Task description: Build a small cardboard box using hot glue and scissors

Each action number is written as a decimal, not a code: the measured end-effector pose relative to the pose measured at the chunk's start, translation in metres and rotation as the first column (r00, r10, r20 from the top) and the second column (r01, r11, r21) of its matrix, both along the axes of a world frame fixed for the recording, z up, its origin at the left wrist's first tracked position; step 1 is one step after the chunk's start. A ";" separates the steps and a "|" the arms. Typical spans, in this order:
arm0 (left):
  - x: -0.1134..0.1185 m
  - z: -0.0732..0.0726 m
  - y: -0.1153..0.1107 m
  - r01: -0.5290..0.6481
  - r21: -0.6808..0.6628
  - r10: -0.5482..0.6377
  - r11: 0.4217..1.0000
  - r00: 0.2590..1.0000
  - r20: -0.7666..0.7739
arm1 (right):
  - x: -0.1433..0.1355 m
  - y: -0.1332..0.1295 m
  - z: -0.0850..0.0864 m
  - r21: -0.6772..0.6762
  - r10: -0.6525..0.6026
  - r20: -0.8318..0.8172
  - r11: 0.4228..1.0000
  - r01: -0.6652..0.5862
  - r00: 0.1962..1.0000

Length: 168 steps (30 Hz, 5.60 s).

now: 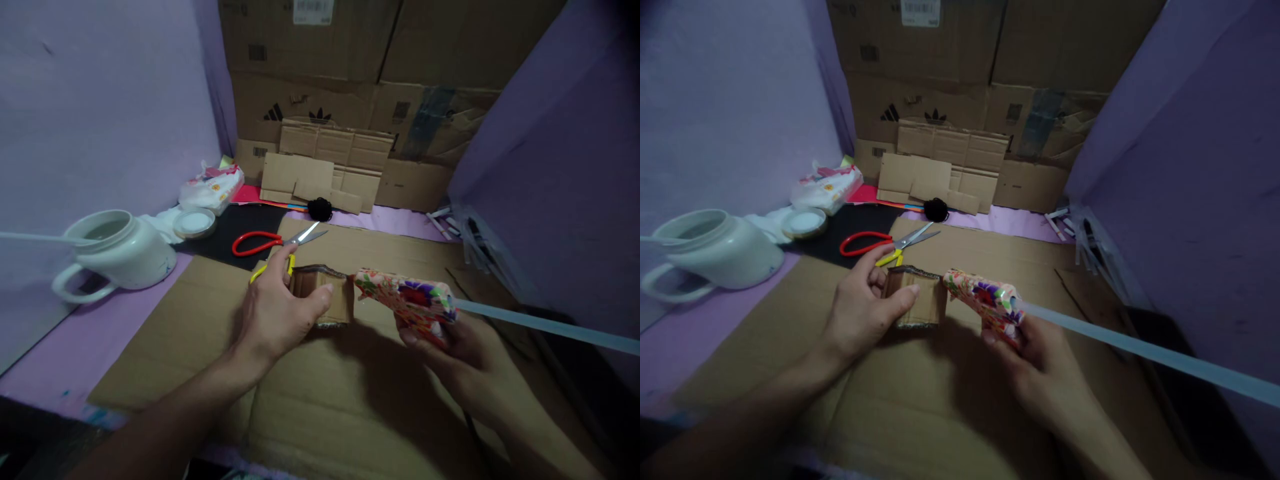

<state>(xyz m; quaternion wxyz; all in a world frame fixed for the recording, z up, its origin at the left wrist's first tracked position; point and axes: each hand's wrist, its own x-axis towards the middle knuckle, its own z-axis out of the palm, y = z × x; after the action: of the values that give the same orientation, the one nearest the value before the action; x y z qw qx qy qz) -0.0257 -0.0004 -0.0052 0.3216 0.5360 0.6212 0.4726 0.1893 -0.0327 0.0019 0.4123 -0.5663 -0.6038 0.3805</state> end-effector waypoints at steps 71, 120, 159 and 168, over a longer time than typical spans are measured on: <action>-0.008 -0.007 -0.003 0.577 0.227 -0.481 0.784 0.797 -0.366 | -0.010 0.024 -0.027 0.427 0.248 0.272 0.835 -0.347 0.930; -0.014 -0.030 0.016 0.646 0.304 -0.668 0.700 0.743 -0.043 | -0.004 0.039 -0.037 0.425 0.316 0.175 0.830 -0.361 0.933; -0.019 -0.024 0.025 0.688 0.353 -0.669 0.634 0.717 -0.197 | -0.017 0.030 -0.036 0.521 0.289 0.267 0.759 -0.390 0.919; -0.019 -0.017 0.018 0.693 0.458 -0.476 0.557 0.718 -0.508 | -0.016 0.031 -0.043 0.515 0.297 0.260 0.762 -0.392 0.919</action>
<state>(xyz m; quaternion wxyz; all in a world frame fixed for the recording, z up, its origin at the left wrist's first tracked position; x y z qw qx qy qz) -0.0452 0.0173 -0.0217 0.1596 0.8577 0.2556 0.4166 0.1733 -0.0017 -0.0410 0.4312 -0.3293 -0.8135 0.2096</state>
